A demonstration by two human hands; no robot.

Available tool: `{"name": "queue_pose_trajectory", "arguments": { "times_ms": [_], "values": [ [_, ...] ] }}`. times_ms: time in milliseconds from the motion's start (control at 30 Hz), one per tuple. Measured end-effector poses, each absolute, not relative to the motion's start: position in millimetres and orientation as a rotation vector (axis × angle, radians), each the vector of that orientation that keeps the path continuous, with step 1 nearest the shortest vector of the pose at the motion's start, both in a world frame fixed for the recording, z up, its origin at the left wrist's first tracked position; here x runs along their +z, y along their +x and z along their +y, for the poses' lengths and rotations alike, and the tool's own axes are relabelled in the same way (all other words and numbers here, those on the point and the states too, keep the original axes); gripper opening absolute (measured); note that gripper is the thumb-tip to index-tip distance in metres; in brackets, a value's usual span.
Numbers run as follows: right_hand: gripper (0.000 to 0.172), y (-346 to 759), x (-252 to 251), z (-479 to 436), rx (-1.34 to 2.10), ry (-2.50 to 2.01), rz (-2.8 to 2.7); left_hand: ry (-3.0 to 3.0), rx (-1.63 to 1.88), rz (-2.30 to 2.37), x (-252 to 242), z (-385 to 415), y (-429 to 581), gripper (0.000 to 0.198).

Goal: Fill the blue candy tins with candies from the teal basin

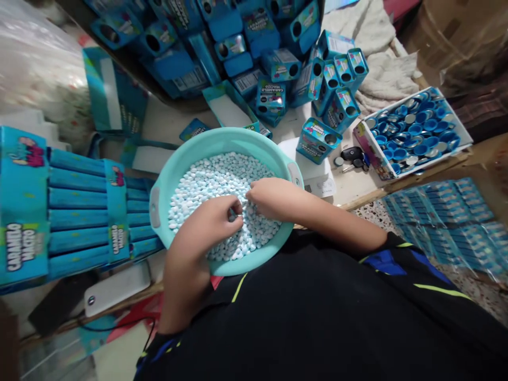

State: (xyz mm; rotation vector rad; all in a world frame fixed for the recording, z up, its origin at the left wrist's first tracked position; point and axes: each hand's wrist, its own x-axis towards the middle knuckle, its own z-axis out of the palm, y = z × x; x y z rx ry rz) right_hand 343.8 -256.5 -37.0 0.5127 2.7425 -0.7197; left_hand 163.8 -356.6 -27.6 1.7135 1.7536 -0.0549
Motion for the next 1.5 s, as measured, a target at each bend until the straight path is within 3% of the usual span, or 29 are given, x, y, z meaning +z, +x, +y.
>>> {"name": "queue_pose_trajectory", "arguments": {
  "times_ms": [300,800,1233,1333,1433,1500],
  "values": [
    [0.032,346.5,-37.2,-261.5,-0.748,0.592,2.708,1.678,-0.091,1.756,-29.1,-356.0,165.2,0.032],
    [0.033,352.6,-33.3,-263.7,-0.854,0.307,2.876,1.744,-0.182,1.688,-42.5,-346.0,152.5,0.029],
    [0.029,353.6,-33.0,-272.9,-0.888,0.368,2.915,1.75,-0.136,1.67,-39.5,-348.1,155.2,0.036],
    [0.027,360.6,-38.7,-269.6,-1.034,0.375,3.029,1.742,-0.112,1.667,-36.2,-348.2,157.2,0.037],
    [0.026,390.4,-40.3,-250.0,-1.253,0.683,3.307,1.694,-0.14,1.69,-33.1,-348.8,159.3,0.035],
    [0.024,420.8,-36.5,-228.5,-1.182,1.149,3.441,1.678,-0.152,1.704,-32.0,-349.5,160.1,0.035]
  ]
}}
